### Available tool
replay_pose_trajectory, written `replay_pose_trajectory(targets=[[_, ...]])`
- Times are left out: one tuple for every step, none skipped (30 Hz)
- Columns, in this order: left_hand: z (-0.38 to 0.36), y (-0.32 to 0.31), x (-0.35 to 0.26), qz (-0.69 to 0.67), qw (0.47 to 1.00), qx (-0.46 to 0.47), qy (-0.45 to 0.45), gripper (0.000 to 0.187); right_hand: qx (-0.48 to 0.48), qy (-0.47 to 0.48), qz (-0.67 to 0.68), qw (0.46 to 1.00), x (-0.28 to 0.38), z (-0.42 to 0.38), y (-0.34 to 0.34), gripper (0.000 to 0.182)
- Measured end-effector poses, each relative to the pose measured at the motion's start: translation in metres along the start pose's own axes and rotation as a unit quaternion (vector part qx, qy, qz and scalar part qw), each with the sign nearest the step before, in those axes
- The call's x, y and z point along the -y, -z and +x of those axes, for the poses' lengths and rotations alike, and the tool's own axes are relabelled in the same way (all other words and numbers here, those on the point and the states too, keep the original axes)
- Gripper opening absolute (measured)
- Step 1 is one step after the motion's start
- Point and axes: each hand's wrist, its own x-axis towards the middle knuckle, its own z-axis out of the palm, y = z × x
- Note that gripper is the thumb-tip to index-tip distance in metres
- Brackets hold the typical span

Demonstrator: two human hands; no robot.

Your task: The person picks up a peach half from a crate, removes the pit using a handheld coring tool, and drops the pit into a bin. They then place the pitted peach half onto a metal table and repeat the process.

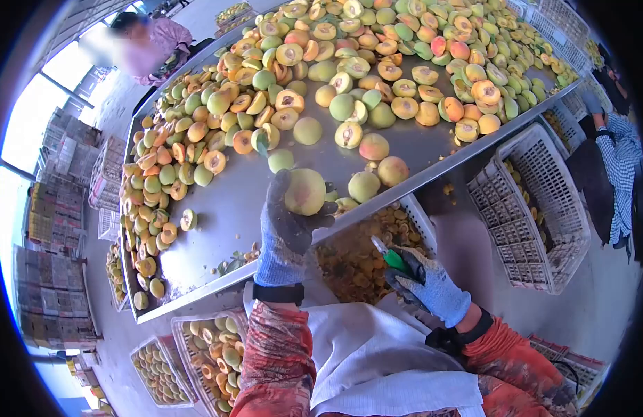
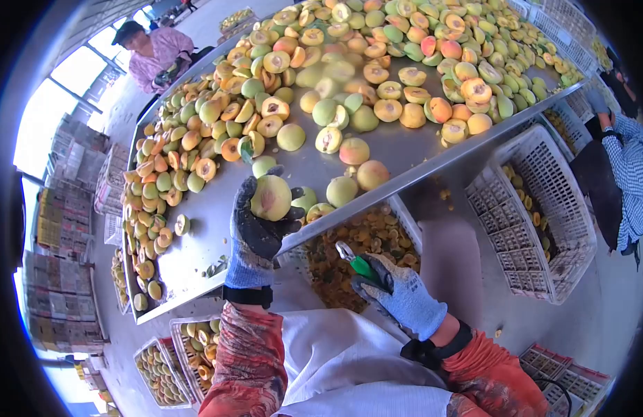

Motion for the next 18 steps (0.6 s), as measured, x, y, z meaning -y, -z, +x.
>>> replay_pose_trajectory(targets=[[-0.019, 0.005, -0.002, -0.065, 0.997, 0.013, 0.026, 0.047, -0.017, 0.049, -0.071, 0.996, 0.007, 0.002, -0.005, 0.044], [-0.038, 0.008, -0.001, -0.132, 0.989, 0.029, 0.054, 0.051, -0.023, 0.106, -0.098, 0.989, 0.021, 0.004, -0.012, 0.044], [-0.054, 0.011, 0.002, -0.118, 0.991, -0.005, 0.063, 0.058, -0.015, 0.11, -0.098, 0.989, 0.031, 0.007, -0.019, 0.044], [-0.069, 0.017, 0.005, -0.092, 0.994, -0.01, 0.062, 0.058, -0.029, 0.179, -0.171, 0.968, 0.04, 0.009, -0.027, 0.045], [-0.085, 0.02, 0.006, -0.065, 0.996, -0.016, 0.064, 0.057, -0.043, 0.245, -0.241, 0.938, 0.047, 0.007, -0.034, 0.045], [-0.101, 0.02, 0.007, -0.07, 0.995, -0.019, 0.062, 0.057, -0.037, 0.246, -0.242, 0.938, 0.053, 0.005, -0.038, 0.045], [-0.116, 0.018, 0.006, -0.007, 0.998, -0.039, 0.041, 0.055, -0.018, 0.256, -0.311, 0.915, 0.06, 0.003, -0.041, 0.048], [-0.129, 0.014, 0.005, 0.055, 0.997, -0.059, 0.02, 0.054, 0.002, 0.265, -0.378, 0.887, 0.064, -0.001, -0.045, 0.051], [-0.139, 0.014, 0.003, 0.05, 0.997, -0.063, 0.017, 0.054, 0.007, 0.269, -0.38, 0.885, 0.066, -0.005, -0.048, 0.051], [-0.148, 0.014, 0.002, 0.095, 0.994, -0.055, -0.006, 0.051, 0.0, 0.284, -0.405, 0.869, 0.065, -0.009, -0.051, 0.052], [-0.155, 0.015, 0.001, 0.14, 0.989, -0.048, -0.029, 0.049, -0.007, 0.299, -0.429, 0.852, 0.066, -0.013, -0.053, 0.053], [-0.163, 0.016, 0.002, 0.328, 0.931, -0.048, -0.153, 0.043, 0.004, 0.298, -0.433, 0.851, 0.067, -0.017, -0.054, 0.054], [-0.172, 0.013, 0.001, 0.325, 0.931, -0.049, -0.156, 0.043, 0.005, 0.301, -0.434, 0.849, 0.068, -0.021, -0.055, 0.054], [-0.182, 0.005, -0.003, 0.349, 0.921, -0.091, -0.149, 0.03, 0.01, 0.306, -0.445, 0.842, 0.067, -0.024, -0.057, 0.054], [-0.189, 0.001, -0.005, 0.373, 0.908, -0.131, -0.14, 0.028, 0.015, 0.311, -0.455, 0.835, 0.066, -0.028, -0.058, 0.055], [-0.189, 0.009, -0.002, 0.337, 0.925, -0.108, -0.137, 0.025, 0.013, 0.31, -0.457, 0.834, 0.068, -0.031, -0.059, 0.055], [-0.191, 0.007, -0.002, 0.336, 0.926, -0.106, -0.136, 0.025, 0.024, 0.297, -0.414, 0.86, 0.069, -0.036, -0.062, 0.053], [-0.194, 0.003, -0.001, 0.364, 0.907, -0.126, -0.167, 0.025, 0.036, 0.281, -0.369, 0.885, 0.07, -0.042, -0.067, 0.052]])
